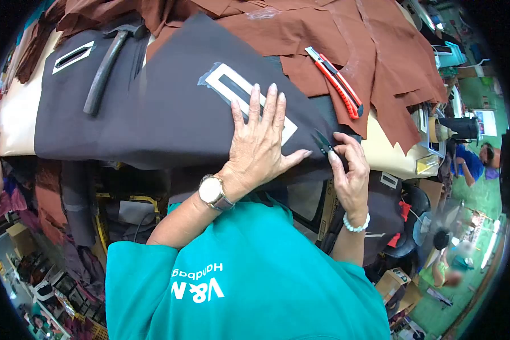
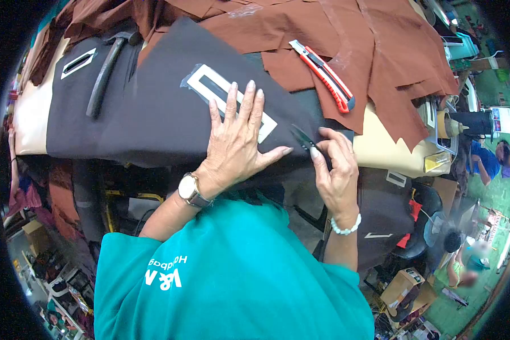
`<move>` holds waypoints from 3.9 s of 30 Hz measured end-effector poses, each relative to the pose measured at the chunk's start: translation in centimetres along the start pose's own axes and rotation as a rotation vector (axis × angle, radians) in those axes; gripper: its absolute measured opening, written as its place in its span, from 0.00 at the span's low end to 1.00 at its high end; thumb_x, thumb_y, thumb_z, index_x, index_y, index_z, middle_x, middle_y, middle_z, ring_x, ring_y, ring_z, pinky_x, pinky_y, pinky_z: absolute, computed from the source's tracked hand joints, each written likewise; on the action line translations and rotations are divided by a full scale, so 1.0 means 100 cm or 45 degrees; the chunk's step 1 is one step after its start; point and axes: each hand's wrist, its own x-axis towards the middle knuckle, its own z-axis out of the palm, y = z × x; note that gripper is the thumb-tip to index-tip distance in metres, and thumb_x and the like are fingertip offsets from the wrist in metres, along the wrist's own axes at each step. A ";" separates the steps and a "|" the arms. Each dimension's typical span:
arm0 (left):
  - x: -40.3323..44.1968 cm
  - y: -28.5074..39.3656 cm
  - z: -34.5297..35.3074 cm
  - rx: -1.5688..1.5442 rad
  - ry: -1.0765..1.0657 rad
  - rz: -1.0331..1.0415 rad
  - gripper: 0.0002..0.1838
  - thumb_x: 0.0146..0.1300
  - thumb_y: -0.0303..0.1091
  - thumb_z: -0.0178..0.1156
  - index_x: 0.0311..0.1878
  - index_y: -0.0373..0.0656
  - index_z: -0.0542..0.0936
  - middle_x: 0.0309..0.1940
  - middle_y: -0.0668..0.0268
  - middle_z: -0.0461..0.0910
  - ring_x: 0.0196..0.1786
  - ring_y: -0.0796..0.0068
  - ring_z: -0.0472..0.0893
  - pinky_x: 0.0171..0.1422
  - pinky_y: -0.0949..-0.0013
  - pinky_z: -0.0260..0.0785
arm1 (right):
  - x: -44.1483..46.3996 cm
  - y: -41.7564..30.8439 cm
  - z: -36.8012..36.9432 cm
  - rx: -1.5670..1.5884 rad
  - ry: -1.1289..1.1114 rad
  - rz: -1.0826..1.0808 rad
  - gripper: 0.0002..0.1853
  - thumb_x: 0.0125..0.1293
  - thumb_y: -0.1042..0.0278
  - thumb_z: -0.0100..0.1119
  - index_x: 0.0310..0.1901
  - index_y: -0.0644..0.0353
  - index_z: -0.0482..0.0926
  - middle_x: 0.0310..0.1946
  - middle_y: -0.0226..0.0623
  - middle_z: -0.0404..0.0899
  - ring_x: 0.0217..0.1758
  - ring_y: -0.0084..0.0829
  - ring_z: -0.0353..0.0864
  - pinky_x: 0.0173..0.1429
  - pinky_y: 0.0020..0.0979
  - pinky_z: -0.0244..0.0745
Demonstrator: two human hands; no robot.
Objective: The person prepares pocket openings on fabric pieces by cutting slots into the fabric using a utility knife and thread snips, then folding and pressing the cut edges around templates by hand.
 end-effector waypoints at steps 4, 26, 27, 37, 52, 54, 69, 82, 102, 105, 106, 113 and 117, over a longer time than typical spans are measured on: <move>0.002 -0.001 -0.001 -0.002 -0.028 -0.019 0.58 0.47 0.70 0.57 0.68 0.30 0.54 0.70 0.46 0.49 0.72 0.41 0.47 0.67 0.31 0.41 | -0.006 -0.034 0.020 -0.274 0.430 -0.110 0.04 0.62 0.75 0.53 0.34 0.67 0.72 0.55 0.53 0.71 0.65 0.54 0.64 0.67 0.47 0.56; 0.000 0.002 0.002 0.048 -0.012 0.003 0.60 0.44 0.75 0.55 0.66 0.29 0.58 0.69 0.47 0.52 0.72 0.43 0.47 0.65 0.30 0.40 | -0.012 0.012 0.040 -0.050 0.554 0.053 0.07 0.63 0.68 0.53 0.33 0.63 0.72 0.61 0.50 0.68 0.70 0.52 0.55 0.72 0.49 0.44; 0.000 0.001 0.001 0.059 -0.006 0.000 0.59 0.45 0.74 0.54 0.66 0.29 0.58 0.69 0.47 0.52 0.72 0.43 0.47 0.65 0.30 0.40 | -0.008 0.007 0.043 -0.163 0.497 0.092 0.07 0.63 0.68 0.54 0.34 0.62 0.73 0.62 0.48 0.67 0.70 0.52 0.55 0.71 0.53 0.43; -0.005 -0.049 -0.038 0.025 0.113 -0.247 0.50 0.52 0.60 0.61 0.68 0.32 0.55 0.69 0.45 0.53 0.72 0.44 0.50 0.70 0.39 0.41 | 0.078 0.019 0.011 -0.574 0.485 -0.026 0.20 0.63 0.58 0.56 0.50 0.64 0.76 0.49 0.45 0.75 0.58 0.43 0.69 0.63 0.46 0.57; -0.013 -0.061 -0.036 0.019 0.159 -0.330 0.51 0.47 0.62 0.64 0.63 0.28 0.63 0.66 0.46 0.58 0.72 0.50 0.53 0.71 0.41 0.43 | 0.087 -0.053 0.012 0.103 0.068 -0.199 0.20 0.55 0.78 0.60 0.52 0.61 0.76 0.35 0.44 0.79 0.38 0.38 0.80 0.45 0.34 0.73; -0.013 -0.061 -0.035 0.013 0.169 -0.331 0.51 0.46 0.62 0.64 0.63 0.28 0.63 0.66 0.46 0.59 0.71 0.51 0.54 0.71 0.41 0.43 | 0.077 -0.060 0.030 0.209 -0.080 -0.257 0.26 0.55 0.80 0.59 0.58 0.56 0.73 0.37 0.44 0.79 0.38 0.39 0.81 0.45 0.34 0.74; -0.014 -0.060 -0.035 -0.044 0.250 -0.343 0.56 0.43 0.60 0.68 0.67 0.29 0.55 0.65 0.47 0.60 0.70 0.51 0.57 0.70 0.40 0.45 | 0.077 -0.060 0.058 0.130 -0.251 -0.378 0.28 0.56 0.78 0.59 0.60 0.50 0.72 0.34 0.43 0.78 0.31 0.43 0.80 0.35 0.38 0.75; -0.013 -0.060 -0.033 -0.080 0.253 -0.363 0.60 0.41 0.59 0.69 0.67 0.26 0.51 0.66 0.44 0.58 0.69 0.50 0.59 0.70 0.41 0.45 | 0.089 -0.085 0.040 -0.305 -0.385 -0.426 0.25 0.59 0.72 0.56 0.61 0.50 0.70 0.25 0.42 0.74 0.25 0.44 0.77 0.30 0.42 0.72; -0.013 -0.061 -0.032 -0.131 0.321 -0.352 0.62 0.41 0.60 0.69 0.67 0.25 0.49 0.65 0.43 0.60 0.68 0.51 0.61 0.69 0.42 0.47 | 0.115 -0.127 0.015 -0.715 -0.639 -0.488 0.20 0.61 0.66 0.56 0.57 0.52 0.74 0.26 0.47 0.78 0.29 0.46 0.78 0.35 0.42 0.70; -0.014 -0.061 -0.032 -0.103 0.317 -0.352 0.63 0.41 0.62 0.68 0.68 0.25 0.49 0.65 0.43 0.60 0.68 0.51 0.61 0.69 0.42 0.48 | 0.109 -0.121 0.010 -0.695 -0.627 -0.504 0.21 0.60 0.68 0.57 0.57 0.52 0.74 0.25 0.47 0.78 0.27 0.46 0.77 0.32 0.42 0.70; -0.013 -0.061 -0.032 -0.093 0.313 -0.351 0.63 0.41 0.63 0.68 0.68 0.25 0.49 0.65 0.43 0.60 0.68 0.51 0.62 0.69 0.42 0.48 | 0.107 -0.120 0.008 -0.683 -0.626 -0.494 0.21 0.60 0.69 0.58 0.57 0.51 0.74 0.25 0.47 0.78 0.27 0.45 0.77 0.31 0.42 0.70; -0.013 -0.060 -0.031 -0.077 0.304 -0.363 0.62 0.41 0.63 0.68 0.68 0.26 0.50 0.65 0.43 0.59 0.68 0.52 0.61 0.69 0.41 0.48 | 0.093 -0.113 -0.001 -0.660 -0.607 -0.483 0.22 0.60 0.70 0.58 0.58 0.50 0.73 0.21 0.44 0.75 0.23 0.45 0.75 0.29 0.42 0.69; -0.012 -0.060 -0.032 -0.064 0.288 -0.369 0.61 0.41 0.62 0.69 0.67 0.26 0.51 0.65 0.43 0.60 0.69 0.53 0.61 0.69 0.41 0.48 | 0.082 -0.103 -0.009 -0.714 -0.606 -0.483 0.24 0.60 0.69 0.57 0.60 0.48 0.72 0.20 0.42 0.73 0.21 0.43 0.74 0.28 0.42 0.68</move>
